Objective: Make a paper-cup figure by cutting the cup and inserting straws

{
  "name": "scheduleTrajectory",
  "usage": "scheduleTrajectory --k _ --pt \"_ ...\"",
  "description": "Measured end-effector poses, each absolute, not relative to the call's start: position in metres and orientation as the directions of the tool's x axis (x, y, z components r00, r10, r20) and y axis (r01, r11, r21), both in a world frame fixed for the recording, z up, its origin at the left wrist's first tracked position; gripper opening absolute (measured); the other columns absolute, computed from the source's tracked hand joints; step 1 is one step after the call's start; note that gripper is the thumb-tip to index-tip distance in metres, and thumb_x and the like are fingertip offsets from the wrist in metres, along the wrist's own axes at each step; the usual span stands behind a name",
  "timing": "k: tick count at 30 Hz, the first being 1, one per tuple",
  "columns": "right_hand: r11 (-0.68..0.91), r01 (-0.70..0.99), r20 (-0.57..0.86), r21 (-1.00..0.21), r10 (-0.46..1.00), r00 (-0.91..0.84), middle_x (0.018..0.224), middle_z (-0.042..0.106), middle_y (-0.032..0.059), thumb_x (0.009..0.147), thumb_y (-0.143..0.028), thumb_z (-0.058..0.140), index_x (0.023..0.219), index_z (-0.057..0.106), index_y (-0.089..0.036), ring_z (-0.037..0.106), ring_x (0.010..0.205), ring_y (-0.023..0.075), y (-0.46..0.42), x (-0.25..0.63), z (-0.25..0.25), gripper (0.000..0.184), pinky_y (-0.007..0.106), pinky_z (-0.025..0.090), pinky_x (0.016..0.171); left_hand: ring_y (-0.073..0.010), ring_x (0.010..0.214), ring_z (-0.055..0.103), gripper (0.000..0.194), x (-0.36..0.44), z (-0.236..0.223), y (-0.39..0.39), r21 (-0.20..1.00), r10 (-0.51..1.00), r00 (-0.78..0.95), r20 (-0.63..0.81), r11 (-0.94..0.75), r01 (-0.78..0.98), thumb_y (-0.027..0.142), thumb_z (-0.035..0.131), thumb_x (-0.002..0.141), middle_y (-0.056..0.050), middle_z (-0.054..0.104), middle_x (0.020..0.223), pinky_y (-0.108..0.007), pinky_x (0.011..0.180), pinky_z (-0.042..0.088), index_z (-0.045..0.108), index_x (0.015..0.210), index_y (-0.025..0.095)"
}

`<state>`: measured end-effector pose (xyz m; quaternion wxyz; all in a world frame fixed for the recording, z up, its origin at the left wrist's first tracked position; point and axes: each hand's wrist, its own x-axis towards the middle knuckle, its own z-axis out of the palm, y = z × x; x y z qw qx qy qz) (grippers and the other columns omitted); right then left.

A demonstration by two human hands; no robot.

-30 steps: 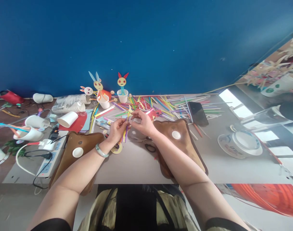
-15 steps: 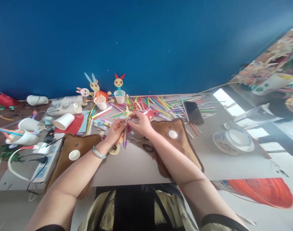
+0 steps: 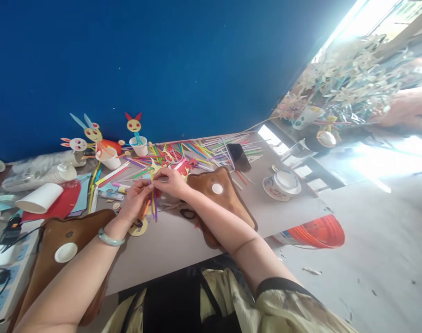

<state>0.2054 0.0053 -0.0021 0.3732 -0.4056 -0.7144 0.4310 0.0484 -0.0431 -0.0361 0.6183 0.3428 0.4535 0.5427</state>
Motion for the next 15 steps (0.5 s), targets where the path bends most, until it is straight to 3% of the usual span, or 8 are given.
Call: scheduleTrajectory --k 3,9,15 --pt "0.313 0.201 0.200 -0.928 0.875 -0.442 0.080 0.067 -0.0006 0.078 -0.018 0.064 0.077 0.064 -0.017 0.061 0.080 0.0135 0.007 0.206 -0.004 0.002 0.025 0.047 0.078 -0.0135 0.062 0.065 0.043 0.047 -0.033 -0.042 0.911 0.972 -0.043 -0.231 0.201 -0.360 0.040 0.091 0.056 0.000 0.070 0.071 -0.024 0.060 0.051 0.066 0.080 0.016" --pt "0.302 0.132 0.205 -0.944 0.850 -0.485 0.075 0.062 -0.0009 0.088 -0.035 0.063 0.078 0.065 -0.015 0.056 0.073 0.0111 0.009 0.207 -0.009 0.023 0.022 0.043 0.068 -0.0112 0.061 0.061 0.039 0.046 -0.032 -0.041 0.920 0.971 -0.090 -0.219 0.175 -0.349 0.039 0.091 0.052 0.001 0.068 0.068 -0.023 0.060 0.049 0.070 0.074 0.015" --pt "0.284 0.060 0.212 -0.957 0.825 -0.523 0.089 0.069 0.0019 0.074 -0.040 0.080 0.093 0.067 -0.015 0.064 0.085 0.0146 0.013 0.209 -0.017 0.034 0.026 0.049 0.080 -0.0117 0.058 0.059 0.030 0.044 -0.033 -0.040 0.930 0.970 -0.124 -0.210 0.159 -0.331 0.036 0.088 0.053 0.001 0.067 0.063 -0.022 0.056 0.048 0.069 0.066 0.017"
